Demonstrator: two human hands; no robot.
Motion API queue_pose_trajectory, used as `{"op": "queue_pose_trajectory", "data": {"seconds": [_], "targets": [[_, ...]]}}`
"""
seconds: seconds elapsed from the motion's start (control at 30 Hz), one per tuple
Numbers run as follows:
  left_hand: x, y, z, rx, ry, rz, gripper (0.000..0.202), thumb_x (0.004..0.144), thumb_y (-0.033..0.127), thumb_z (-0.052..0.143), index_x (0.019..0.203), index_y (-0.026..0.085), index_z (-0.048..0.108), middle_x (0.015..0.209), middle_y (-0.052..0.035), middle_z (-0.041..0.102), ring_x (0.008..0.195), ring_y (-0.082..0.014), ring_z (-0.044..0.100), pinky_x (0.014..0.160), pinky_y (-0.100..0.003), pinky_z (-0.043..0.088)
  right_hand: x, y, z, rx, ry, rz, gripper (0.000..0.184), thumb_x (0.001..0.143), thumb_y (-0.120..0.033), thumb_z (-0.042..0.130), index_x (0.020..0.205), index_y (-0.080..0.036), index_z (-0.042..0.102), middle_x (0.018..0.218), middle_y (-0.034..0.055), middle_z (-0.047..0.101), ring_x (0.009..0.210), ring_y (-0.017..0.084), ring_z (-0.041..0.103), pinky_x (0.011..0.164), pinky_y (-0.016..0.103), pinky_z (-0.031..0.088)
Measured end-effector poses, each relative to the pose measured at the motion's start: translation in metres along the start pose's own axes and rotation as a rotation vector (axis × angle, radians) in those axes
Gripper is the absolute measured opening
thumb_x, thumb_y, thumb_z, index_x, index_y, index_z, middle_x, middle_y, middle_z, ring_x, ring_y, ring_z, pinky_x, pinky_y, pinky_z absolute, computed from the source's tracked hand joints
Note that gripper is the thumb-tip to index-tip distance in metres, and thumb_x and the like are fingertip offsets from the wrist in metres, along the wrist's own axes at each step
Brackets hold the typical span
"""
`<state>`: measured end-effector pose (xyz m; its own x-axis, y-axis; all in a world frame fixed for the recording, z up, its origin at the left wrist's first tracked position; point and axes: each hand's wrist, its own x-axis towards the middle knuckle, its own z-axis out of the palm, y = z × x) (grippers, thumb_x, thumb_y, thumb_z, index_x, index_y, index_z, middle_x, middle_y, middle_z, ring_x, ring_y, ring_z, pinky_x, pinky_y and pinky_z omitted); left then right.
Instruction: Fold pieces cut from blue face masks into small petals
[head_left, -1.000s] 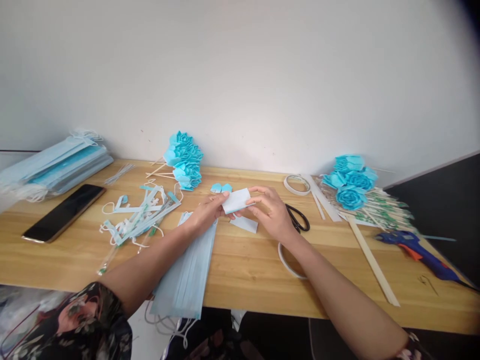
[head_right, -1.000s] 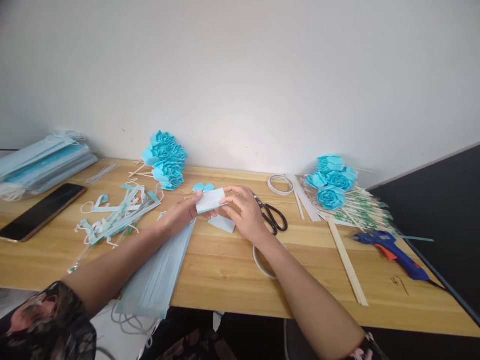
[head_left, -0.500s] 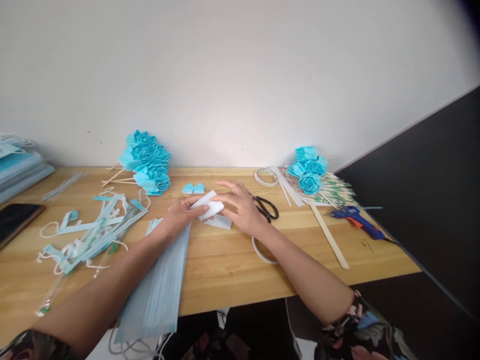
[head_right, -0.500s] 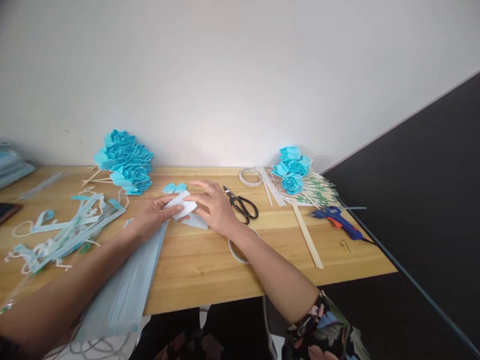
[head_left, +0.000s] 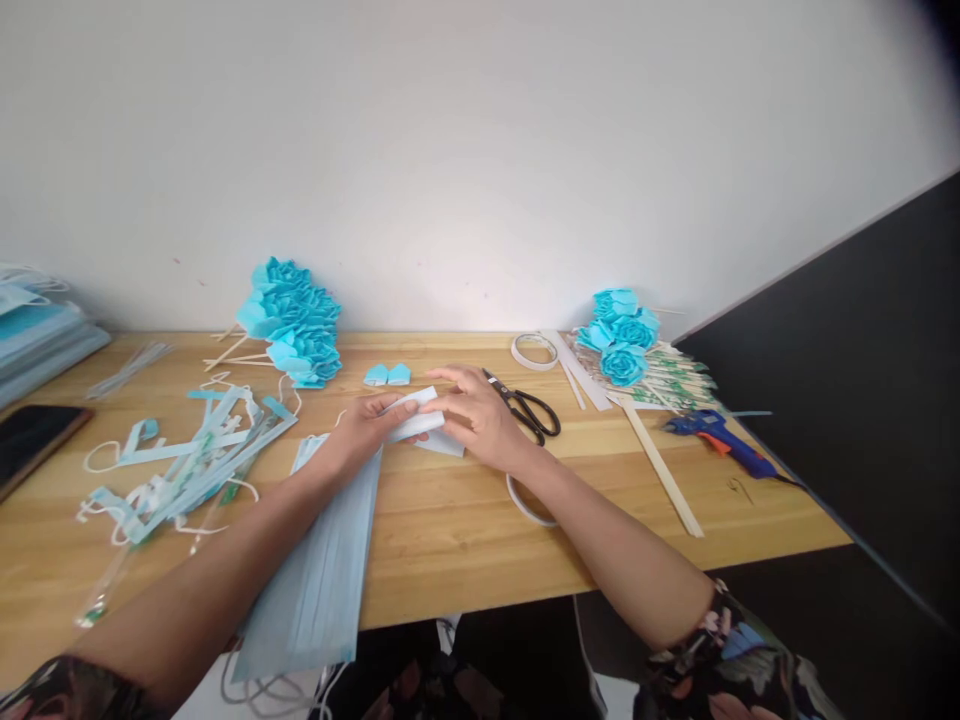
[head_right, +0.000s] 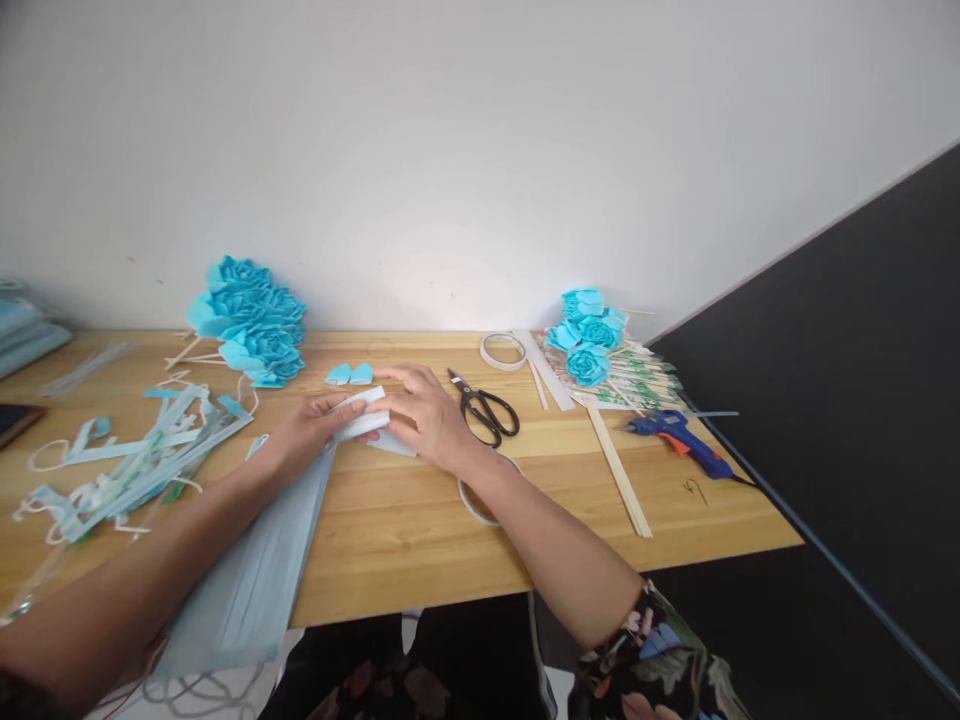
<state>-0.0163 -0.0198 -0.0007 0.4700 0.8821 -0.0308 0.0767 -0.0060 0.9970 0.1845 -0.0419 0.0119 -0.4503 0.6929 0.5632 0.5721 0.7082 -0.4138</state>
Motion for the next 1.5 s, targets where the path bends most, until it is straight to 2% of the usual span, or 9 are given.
{"op": "queue_pose_trajectory", "data": {"seconds": [0.13, 0.27, 0.57, 0.93, 1.07, 1.3, 1.43, 1.5], "targets": [[0.001, -0.002, 0.000, -0.041, -0.014, 0.012, 0.037, 0.083, 0.047, 0.057, 0.080, 0.013, 0.072, 0.075, -0.0071, 0.072, 0.072, -0.0179, 0.064, 0.073, -0.027, 0.047, 0.000, 0.002, 0.002, 0.008, -0.003, -0.015, 0.017, 0.088, -0.020, 0.056, 0.091, -0.028, 0.070, 0.127, 0.0048, 0.056, 0.120, 0.024, 0.047, 0.095, 0.045, 0.044], [0.001, 0.001, 0.002, -0.121, -0.024, 0.025, 0.039, 0.082, 0.048, 0.058, 0.075, 0.012, 0.071, 0.072, -0.0075, 0.071, 0.064, -0.0156, 0.061, 0.067, -0.026, 0.047, -0.001, 0.005, 0.005, 0.028, 0.011, -0.001, 0.016, 0.087, -0.021, 0.057, 0.089, -0.028, 0.070, 0.124, 0.0046, 0.058, 0.117, 0.025, 0.049, 0.094, 0.046, 0.044], [0.003, -0.003, 0.003, -0.260, -0.055, 0.019, 0.041, 0.081, 0.049, 0.060, 0.084, 0.010, 0.071, 0.075, -0.0104, 0.072, 0.069, -0.0184, 0.065, 0.068, -0.028, 0.051, -0.003, 0.007, 0.008, 0.099, 0.062, 0.118, 0.012, 0.087, -0.030, 0.058, 0.084, -0.025, 0.068, 0.111, 0.0064, 0.063, 0.106, 0.023, 0.057, 0.092, 0.043, 0.043], [0.002, 0.002, 0.003, -0.188, -0.087, 0.041, 0.045, 0.079, 0.054, 0.061, 0.081, 0.011, 0.072, 0.076, -0.0101, 0.072, 0.069, -0.0180, 0.064, 0.070, -0.029, 0.050, -0.004, 0.006, 0.011, 0.120, 0.049, 0.202, 0.010, 0.085, -0.032, 0.061, 0.080, -0.023, 0.063, 0.083, 0.0034, 0.067, 0.081, 0.020, 0.060, 0.075, 0.035, 0.046], [0.002, 0.002, 0.003, -0.154, -0.107, 0.054, 0.044, 0.078, 0.054, 0.060, 0.080, 0.012, 0.072, 0.075, -0.0089, 0.071, 0.069, -0.0175, 0.064, 0.070, -0.028, 0.050, -0.004, 0.004, 0.011, 0.089, 0.048, 0.190, 0.008, 0.083, -0.028, 0.062, 0.079, -0.022, 0.062, 0.081, 0.0029, 0.066, 0.078, 0.019, 0.060, 0.074, 0.034, 0.046], [0.001, 0.003, 0.003, -0.122, -0.108, 0.066, 0.042, 0.080, 0.053, 0.059, 0.079, 0.013, 0.072, 0.073, -0.0070, 0.070, 0.069, -0.0169, 0.063, 0.069, -0.027, 0.049, -0.004, 0.002, 0.011, 0.082, 0.037, 0.256, 0.004, 0.081, -0.025, 0.062, 0.079, -0.022, 0.060, 0.079, 0.0019, 0.065, 0.076, 0.018, 0.061, 0.072, 0.032, 0.048], [0.001, 0.003, 0.004, -0.093, -0.096, 0.060, 0.038, 0.080, 0.048, 0.062, 0.091, 0.013, 0.072, 0.077, -0.0059, 0.070, 0.072, -0.0171, 0.063, 0.069, -0.027, 0.049, -0.004, 0.000, 0.012, 0.096, 0.055, 0.295, 0.005, 0.079, -0.024, 0.063, 0.080, -0.022, 0.058, 0.081, 0.0014, 0.065, 0.076, 0.017, 0.062, 0.074, 0.032, 0.049], [0.001, 0.002, 0.005, -0.069, -0.087, 0.060, 0.037, 0.077, 0.043, 0.066, 0.098, 0.013, 0.070, 0.083, -0.0058, 0.070, 0.076, -0.0179, 0.064, 0.071, -0.027, 0.049, -0.003, -0.001, 0.012, 0.116, 0.075, 0.344, 0.014, 0.076, -0.025, 0.065, 0.088, -0.022, 0.058, 0.084, 0.0018, 0.066, 0.078, 0.018, 0.062, 0.075, 0.033, 0.050]]}}
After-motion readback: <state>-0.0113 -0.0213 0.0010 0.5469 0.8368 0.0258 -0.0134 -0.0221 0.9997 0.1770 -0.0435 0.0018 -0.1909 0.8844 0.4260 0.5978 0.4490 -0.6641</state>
